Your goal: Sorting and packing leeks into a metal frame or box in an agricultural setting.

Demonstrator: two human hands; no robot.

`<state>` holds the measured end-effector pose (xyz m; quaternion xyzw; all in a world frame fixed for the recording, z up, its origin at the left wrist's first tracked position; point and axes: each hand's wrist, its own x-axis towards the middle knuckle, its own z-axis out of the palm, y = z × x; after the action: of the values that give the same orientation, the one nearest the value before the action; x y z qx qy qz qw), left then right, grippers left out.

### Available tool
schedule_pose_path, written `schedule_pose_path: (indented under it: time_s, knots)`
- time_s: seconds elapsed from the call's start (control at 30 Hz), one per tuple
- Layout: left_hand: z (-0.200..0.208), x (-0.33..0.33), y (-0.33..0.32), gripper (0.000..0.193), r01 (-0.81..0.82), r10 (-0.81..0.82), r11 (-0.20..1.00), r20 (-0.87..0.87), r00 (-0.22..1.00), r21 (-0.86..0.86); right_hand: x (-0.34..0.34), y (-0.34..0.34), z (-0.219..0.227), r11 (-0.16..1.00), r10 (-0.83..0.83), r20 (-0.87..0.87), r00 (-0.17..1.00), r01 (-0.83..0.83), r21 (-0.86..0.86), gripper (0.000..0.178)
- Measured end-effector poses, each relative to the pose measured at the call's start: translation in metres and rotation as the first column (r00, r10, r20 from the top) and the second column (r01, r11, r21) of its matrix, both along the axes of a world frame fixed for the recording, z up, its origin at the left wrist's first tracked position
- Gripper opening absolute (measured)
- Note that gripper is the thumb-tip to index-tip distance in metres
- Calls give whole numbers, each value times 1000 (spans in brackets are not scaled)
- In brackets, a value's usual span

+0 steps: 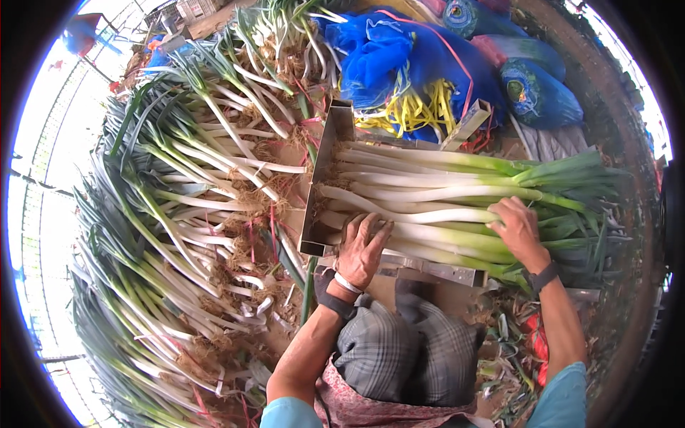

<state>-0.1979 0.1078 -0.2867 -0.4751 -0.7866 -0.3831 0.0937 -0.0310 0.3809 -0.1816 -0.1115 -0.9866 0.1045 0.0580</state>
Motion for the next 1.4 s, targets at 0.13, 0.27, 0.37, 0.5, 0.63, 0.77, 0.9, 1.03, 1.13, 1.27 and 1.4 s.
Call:
schedule_pose_path:
  time_s: [0.13, 0.27, 0.37, 0.5, 0.63, 0.77, 0.9, 1.03, 1.13, 1.27, 1.4]
  knots:
    - [6, 0, -1, 38, 37, -36, 999, 12, 999, -17, 13, 4, -21, 987, -135, -47, 990, 130, -91, 26]
    - [10, -3, 4, 28, 9, -9, 997, -9, 1000, -73, 19, 12, -32, 989, -121, 32, 992, 123, -80, 30]
    - [0, -4, 9, 25, 23, -21, 995, 15, 1000, -98, 26, -7, -32, 981, -184, 98, 978, 189, -41, 43]
    - [1, 5, 8, 28, -5, 9, 994, 36, 999, -113, 40, -40, -42, 964, -217, -17, 976, 217, 152, 50]
    - [-2, 2, 5, 29, -44, 46, 991, 17, 999, -127, 25, -51, -50, 894, -278, -135, 951, 307, 326, 51]
    - [-16, 3, -3, 28, 9, -2, 997, 88, 996, -77, 36, -58, -70, 900, -290, -98, 952, 306, 310, 51]
    - [33, 20, -45, 32, 238, -224, 971, 238, 945, -34, 49, -67, -68, 889, -301, -127, 945, 327, 321, 52]
    - [13, 5, -142, 30, 53, -85, 995, 429, 899, 85, 49, -64, -84, 823, -270, -233, 934, 350, 447, 58]
    - [-57, -52, -207, 25, -350, 301, 937, 505, 809, 4, 45, -65, -92, 796, -297, -194, 935, 355, 490, 57]
    - [-73, -138, -224, 26, -632, 555, 747, 718, 420, -207, 55, -58, -93, 777, -326, -113, 939, 334, 533, 55]
    - [-110, -223, -221, 29, -705, 635, 660, 693, 341, -258, 63, -51, -90, 797, -319, -47, 947, 295, 527, 56]
